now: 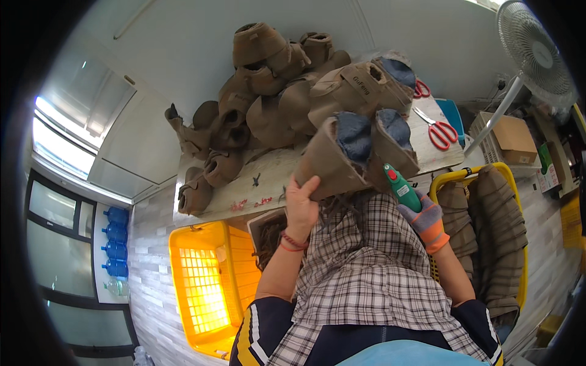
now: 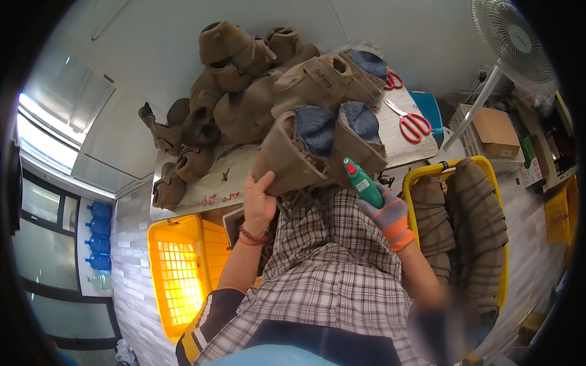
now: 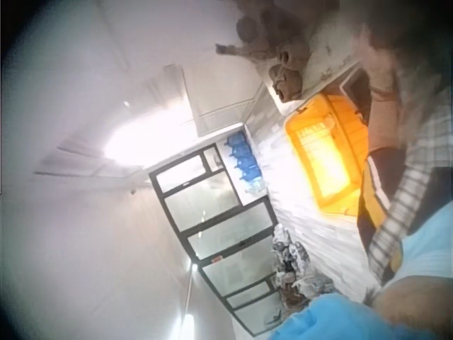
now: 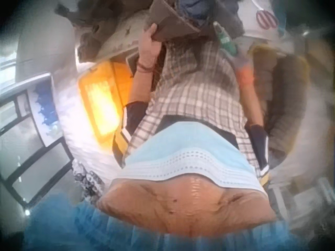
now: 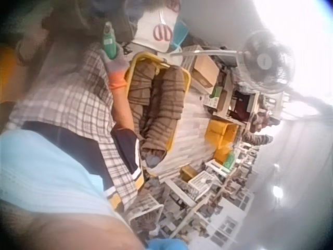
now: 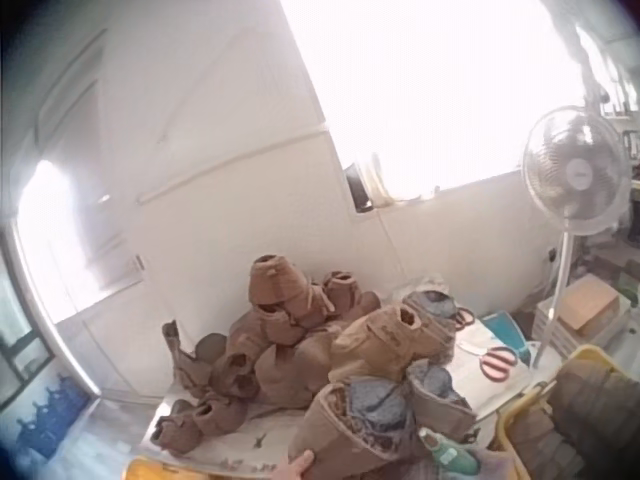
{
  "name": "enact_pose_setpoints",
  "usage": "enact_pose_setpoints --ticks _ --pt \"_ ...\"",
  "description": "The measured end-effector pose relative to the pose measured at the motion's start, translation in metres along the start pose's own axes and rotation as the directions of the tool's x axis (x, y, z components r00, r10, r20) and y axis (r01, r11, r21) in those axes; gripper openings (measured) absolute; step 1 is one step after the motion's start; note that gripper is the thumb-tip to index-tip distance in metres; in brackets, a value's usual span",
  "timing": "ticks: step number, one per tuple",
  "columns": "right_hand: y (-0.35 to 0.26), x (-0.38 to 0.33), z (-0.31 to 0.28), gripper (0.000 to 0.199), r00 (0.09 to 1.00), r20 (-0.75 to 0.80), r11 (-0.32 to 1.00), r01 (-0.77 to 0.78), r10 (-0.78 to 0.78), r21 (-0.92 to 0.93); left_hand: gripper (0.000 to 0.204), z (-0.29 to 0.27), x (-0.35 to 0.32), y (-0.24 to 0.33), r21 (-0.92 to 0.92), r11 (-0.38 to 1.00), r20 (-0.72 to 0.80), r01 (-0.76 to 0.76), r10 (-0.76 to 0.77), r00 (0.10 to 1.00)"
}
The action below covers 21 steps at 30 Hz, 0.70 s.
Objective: The person uses a green electric trimmer to trim the edges of brown boots. They pick up each boot, trim the edges, and place it into a yellow basket.
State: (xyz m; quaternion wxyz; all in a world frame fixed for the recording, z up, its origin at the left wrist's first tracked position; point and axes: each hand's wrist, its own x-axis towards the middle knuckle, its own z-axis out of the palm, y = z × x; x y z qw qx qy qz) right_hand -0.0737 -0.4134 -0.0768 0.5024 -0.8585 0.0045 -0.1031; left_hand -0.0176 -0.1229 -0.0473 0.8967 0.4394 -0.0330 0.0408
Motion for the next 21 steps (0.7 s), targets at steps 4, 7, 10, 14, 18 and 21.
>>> enact_pose_setpoints --ticks 4,7,10,14,18,21 --pt "-0.013 0.007 0.002 0.063 0.970 0.098 0.959 0.237 -0.223 -0.157 0.037 -0.031 -0.016 0.078 -0.400 0.902 -0.141 0.159 -0.232 0.962" --pt "-0.041 0.014 0.001 0.068 0.892 0.155 0.863 0.451 -0.425 -0.227 0.039 -0.057 -0.019 0.115 -0.472 0.869 -0.139 0.149 -0.240 0.961" --pt "-0.049 0.019 0.006 0.069 0.795 0.161 0.740 0.604 -0.585 -0.296 0.039 -0.071 -0.016 0.129 -0.479 0.865 -0.194 0.146 -0.267 0.944" --pt "-0.049 0.026 0.015 0.068 0.720 0.172 0.650 0.685 -0.672 -0.329 0.040 -0.078 -0.018 0.133 -0.511 0.843 -0.215 0.165 -0.312 0.925" --pt "-0.041 0.026 0.021 0.068 0.702 0.208 0.619 0.704 -0.682 -0.347 0.040 -0.089 -0.020 0.129 -0.612 0.769 -0.159 0.184 -0.347 0.924" --pt "-0.036 0.022 0.022 0.070 0.694 0.178 0.626 0.712 -0.698 -0.319 0.041 -0.083 -0.021 0.127 -0.579 0.795 -0.193 0.179 -0.347 0.918"
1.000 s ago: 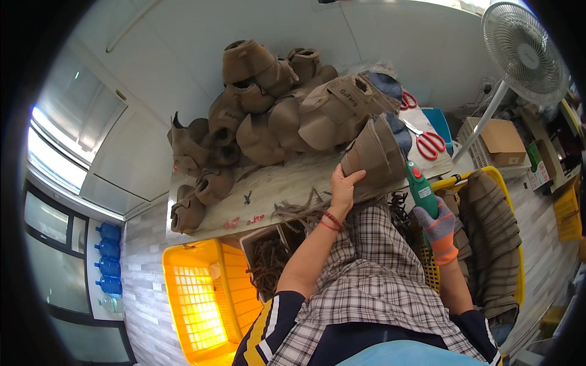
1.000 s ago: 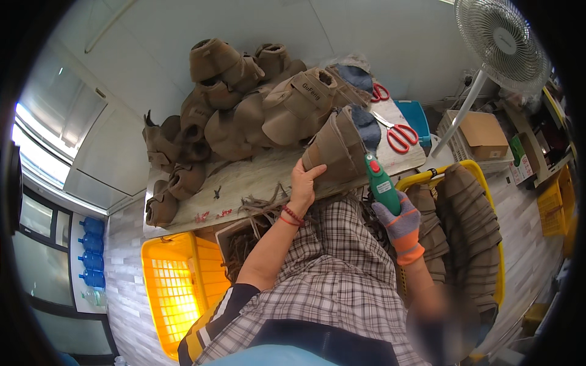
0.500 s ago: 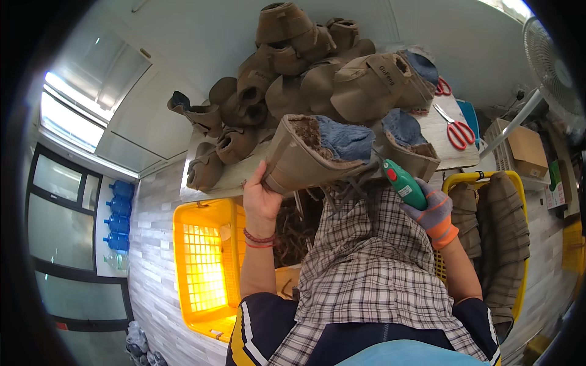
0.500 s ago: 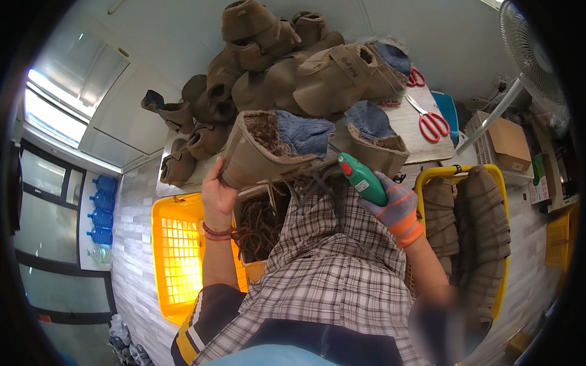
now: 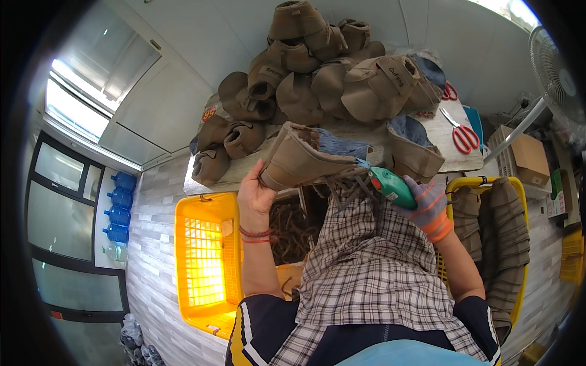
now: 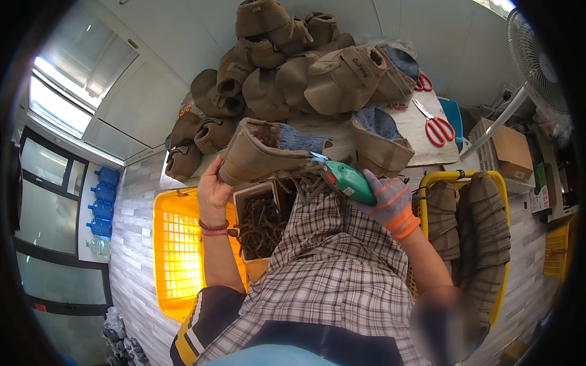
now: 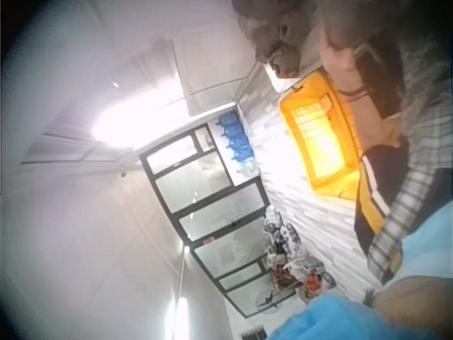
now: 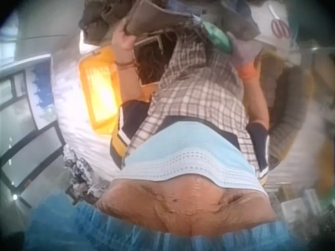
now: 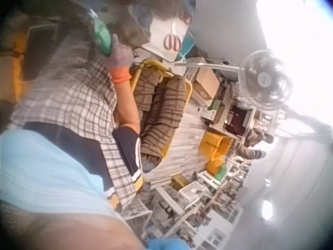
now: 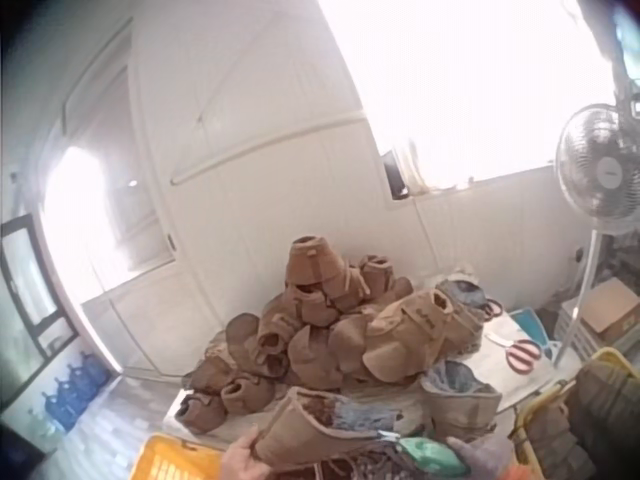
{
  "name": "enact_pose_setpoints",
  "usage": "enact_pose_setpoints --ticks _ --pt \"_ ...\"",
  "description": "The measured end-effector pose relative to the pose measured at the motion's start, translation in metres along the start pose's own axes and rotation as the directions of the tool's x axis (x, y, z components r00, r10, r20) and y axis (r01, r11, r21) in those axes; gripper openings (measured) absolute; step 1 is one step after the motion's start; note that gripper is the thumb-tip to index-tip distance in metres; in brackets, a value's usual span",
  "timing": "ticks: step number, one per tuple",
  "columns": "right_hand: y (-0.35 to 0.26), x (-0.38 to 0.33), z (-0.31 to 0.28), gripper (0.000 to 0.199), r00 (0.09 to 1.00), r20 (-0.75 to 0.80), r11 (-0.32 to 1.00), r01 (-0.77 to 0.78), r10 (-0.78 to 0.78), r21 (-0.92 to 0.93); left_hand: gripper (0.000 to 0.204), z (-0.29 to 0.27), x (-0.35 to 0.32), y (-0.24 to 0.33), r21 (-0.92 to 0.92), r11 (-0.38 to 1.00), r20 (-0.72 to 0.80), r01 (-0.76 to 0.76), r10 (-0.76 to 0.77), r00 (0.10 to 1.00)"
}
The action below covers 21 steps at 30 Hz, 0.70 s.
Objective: The person uses a green electric trimmer to trim the edges of brown boots. They pick up each boot, trim the edges, and place it into a yellow basket.
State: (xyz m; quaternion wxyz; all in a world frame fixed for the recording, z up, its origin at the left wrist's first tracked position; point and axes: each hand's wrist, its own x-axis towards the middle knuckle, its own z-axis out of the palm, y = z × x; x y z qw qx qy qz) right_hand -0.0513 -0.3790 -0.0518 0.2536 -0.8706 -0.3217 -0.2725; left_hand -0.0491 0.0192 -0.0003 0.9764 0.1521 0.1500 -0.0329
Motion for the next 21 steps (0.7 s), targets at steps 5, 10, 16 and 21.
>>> enact_pose_setpoints --ticks 5,10,16,21 --pt "-0.005 0.000 -0.001 0.070 1.000 0.020 0.999 -0.018 0.017 0.036 0.040 -0.007 0.003 -0.005 -0.034 0.997 0.055 0.065 -0.063 0.996" --pt "-0.014 0.004 -0.006 0.069 1.000 -0.021 0.999 0.015 -0.014 0.043 0.040 0.003 -0.004 -0.016 -0.140 0.978 0.072 0.154 -0.145 0.987" --pt "-0.025 0.012 -0.014 0.070 0.996 -0.069 0.994 0.068 -0.062 0.089 0.039 0.024 -0.028 -0.036 -0.026 1.000 -0.020 -0.016 0.016 1.000" --pt "-0.034 0.016 -0.013 0.071 0.986 -0.142 0.986 0.107 -0.089 0.129 0.039 0.037 -0.053 -0.056 0.014 0.983 0.074 -0.183 0.182 0.981"
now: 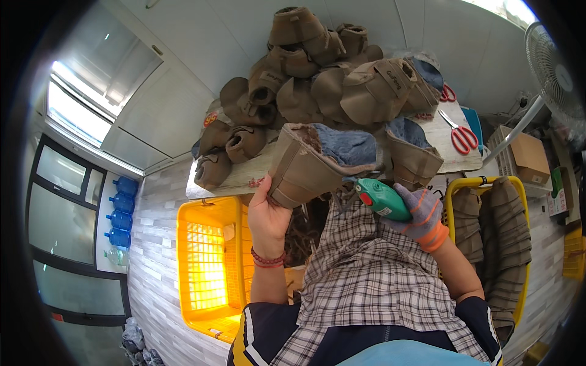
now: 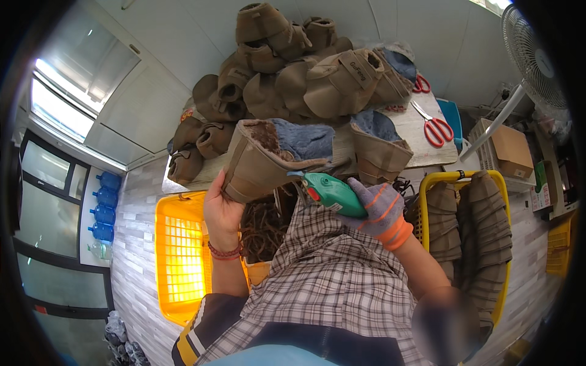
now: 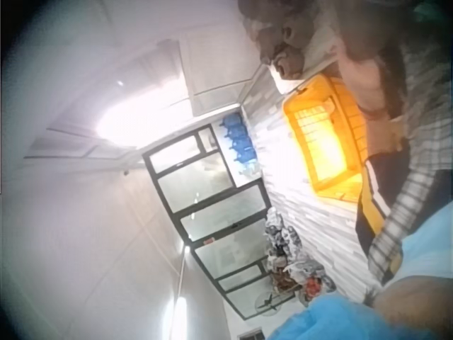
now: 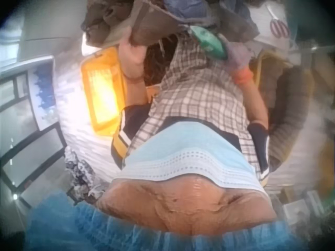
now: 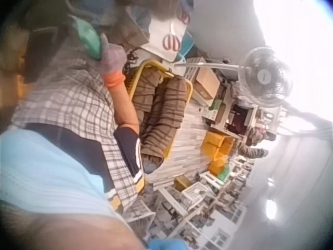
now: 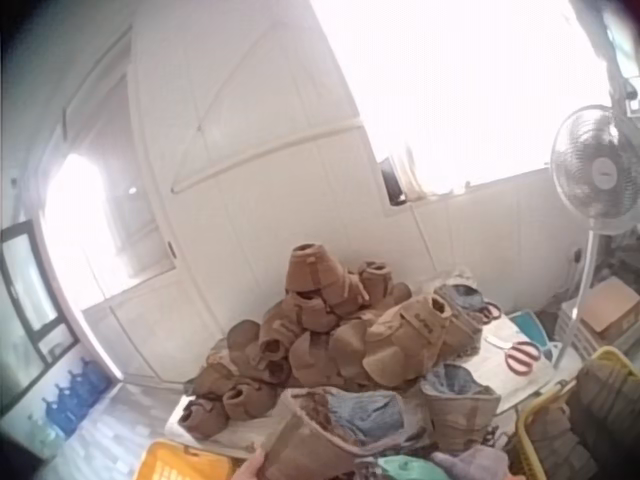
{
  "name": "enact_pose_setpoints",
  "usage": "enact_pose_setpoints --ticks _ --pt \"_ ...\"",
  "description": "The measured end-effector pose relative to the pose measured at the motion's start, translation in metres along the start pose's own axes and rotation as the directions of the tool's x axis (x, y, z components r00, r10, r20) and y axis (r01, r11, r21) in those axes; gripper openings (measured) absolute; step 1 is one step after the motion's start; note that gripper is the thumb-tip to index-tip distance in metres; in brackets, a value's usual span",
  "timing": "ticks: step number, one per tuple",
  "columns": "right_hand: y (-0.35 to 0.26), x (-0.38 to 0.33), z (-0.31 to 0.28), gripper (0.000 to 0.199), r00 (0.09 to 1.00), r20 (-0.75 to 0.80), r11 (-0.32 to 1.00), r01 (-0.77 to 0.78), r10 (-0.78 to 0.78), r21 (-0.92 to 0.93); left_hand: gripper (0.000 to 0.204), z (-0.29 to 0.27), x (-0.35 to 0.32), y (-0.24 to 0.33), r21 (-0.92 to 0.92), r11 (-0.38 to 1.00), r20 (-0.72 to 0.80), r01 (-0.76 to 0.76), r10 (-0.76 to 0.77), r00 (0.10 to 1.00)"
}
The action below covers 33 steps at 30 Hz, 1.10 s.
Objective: The person uses a green electric trimmer to trim the edges of brown boots. They pick up each boot, trim the edges, and place it into a yellow basket.
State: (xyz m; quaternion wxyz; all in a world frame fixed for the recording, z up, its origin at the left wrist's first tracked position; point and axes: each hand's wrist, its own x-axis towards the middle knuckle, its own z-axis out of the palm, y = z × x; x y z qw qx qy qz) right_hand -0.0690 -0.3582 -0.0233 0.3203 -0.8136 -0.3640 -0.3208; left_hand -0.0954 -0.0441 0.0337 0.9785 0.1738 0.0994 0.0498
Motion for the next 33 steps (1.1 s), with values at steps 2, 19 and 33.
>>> enact_pose_setpoints --ticks 2,19,33 --pt "-0.004 0.003 -0.003 0.072 1.000 0.021 1.000 -0.003 0.003 0.001 0.040 0.003 -0.010 -0.005 0.014 0.998 0.059 -0.064 0.063 0.996" --pt "-0.029 0.039 -0.008 0.063 0.982 0.125 0.944 -0.173 0.143 0.281 0.054 -0.021 -0.031 -0.024 0.334 0.875 0.487 -0.349 0.157 0.859" --pt "-0.033 0.049 -0.009 0.065 0.910 0.242 0.816 -0.411 0.338 0.407 0.029 -0.030 -0.025 -0.039 0.752 -0.229 0.655 -0.619 0.144 0.742"
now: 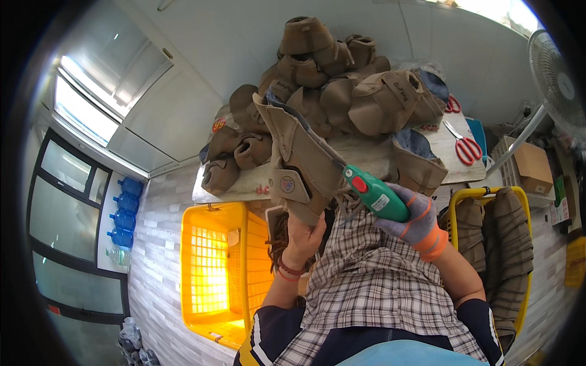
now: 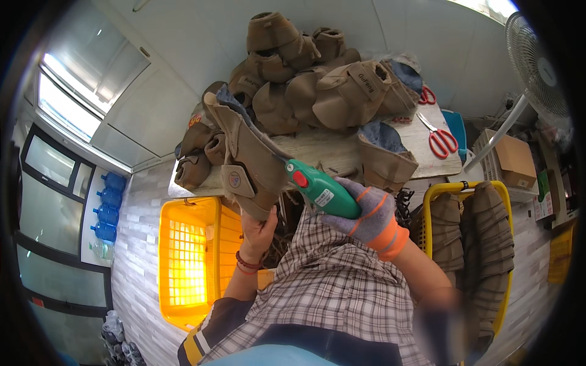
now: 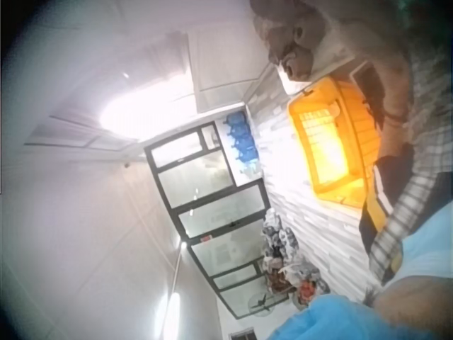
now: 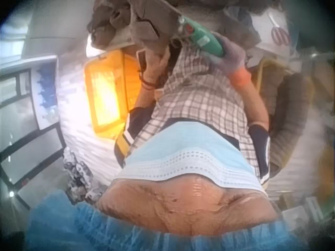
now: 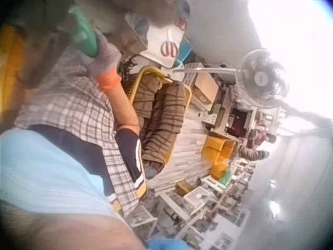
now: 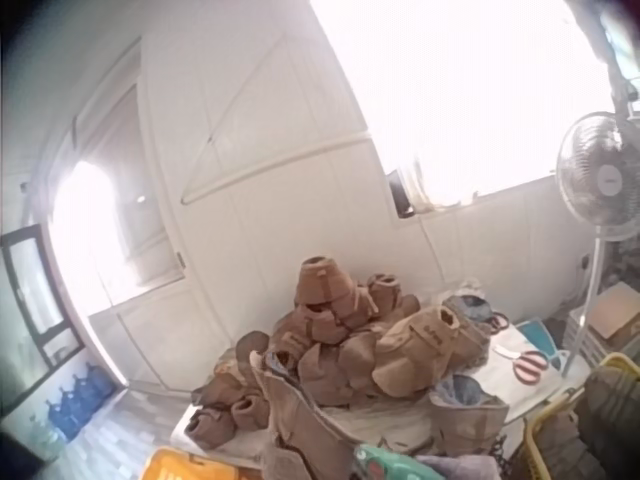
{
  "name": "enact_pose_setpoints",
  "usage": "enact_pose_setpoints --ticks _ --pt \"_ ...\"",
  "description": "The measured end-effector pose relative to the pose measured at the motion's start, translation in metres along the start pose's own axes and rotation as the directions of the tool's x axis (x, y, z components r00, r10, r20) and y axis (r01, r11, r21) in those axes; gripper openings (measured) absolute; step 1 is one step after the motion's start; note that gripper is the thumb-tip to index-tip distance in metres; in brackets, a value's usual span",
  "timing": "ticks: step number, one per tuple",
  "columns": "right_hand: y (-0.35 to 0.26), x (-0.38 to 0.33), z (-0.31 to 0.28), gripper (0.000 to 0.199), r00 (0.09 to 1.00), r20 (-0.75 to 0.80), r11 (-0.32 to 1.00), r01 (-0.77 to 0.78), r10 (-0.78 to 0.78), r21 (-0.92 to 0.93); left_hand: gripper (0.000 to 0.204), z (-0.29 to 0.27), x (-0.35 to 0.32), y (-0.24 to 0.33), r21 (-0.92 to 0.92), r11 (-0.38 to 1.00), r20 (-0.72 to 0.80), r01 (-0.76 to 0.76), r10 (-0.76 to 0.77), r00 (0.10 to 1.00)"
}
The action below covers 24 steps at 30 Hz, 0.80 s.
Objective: The person uses a green electric trimmer to trim the edges of brown boots. They pick up each boot, trim the edges, and place it into a yellow basket.
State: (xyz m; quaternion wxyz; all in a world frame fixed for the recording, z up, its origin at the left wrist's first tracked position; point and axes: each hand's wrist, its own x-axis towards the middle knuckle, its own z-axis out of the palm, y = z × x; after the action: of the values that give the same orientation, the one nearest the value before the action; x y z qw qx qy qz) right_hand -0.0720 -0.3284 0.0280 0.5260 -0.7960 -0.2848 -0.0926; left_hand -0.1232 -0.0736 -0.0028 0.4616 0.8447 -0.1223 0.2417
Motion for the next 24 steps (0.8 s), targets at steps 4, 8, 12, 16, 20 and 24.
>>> enact_pose_setpoints --ticks 4,8,12,16,20,24 --pt "-0.003 0.000 0.001 0.063 0.997 -0.025 0.996 -0.065 0.067 0.061 0.027 0.010 0.006 0.002 0.406 0.870 0.042 -0.279 0.287 0.957" --pt "-0.009 -0.002 -0.001 0.063 0.974 -0.030 0.961 -0.218 0.227 0.171 0.034 0.022 0.000 0.001 0.497 0.816 0.140 -0.294 0.260 0.956" --pt "0.001 -0.005 0.001 0.063 0.970 -0.070 0.952 -0.212 0.232 0.222 0.037 0.030 -0.006 -0.004 0.535 0.782 0.188 -0.319 0.258 0.948" --pt "-0.006 -0.002 -0.006 0.062 0.925 0.013 0.855 -0.356 0.379 0.377 0.039 0.033 -0.013 -0.009 0.518 0.770 0.268 -0.373 0.268 0.926" --pt "0.004 0.007 -0.010 0.059 0.933 -0.013 0.874 -0.331 0.359 0.355 0.038 0.032 -0.022 -0.017 0.466 0.805 0.307 -0.367 0.243 0.920" --pt "0.019 0.007 -0.022 0.053 0.920 -0.129 0.861 -0.288 0.371 0.419 0.037 0.025 -0.010 -0.022 0.507 0.782 0.234 -0.362 0.279 0.931"
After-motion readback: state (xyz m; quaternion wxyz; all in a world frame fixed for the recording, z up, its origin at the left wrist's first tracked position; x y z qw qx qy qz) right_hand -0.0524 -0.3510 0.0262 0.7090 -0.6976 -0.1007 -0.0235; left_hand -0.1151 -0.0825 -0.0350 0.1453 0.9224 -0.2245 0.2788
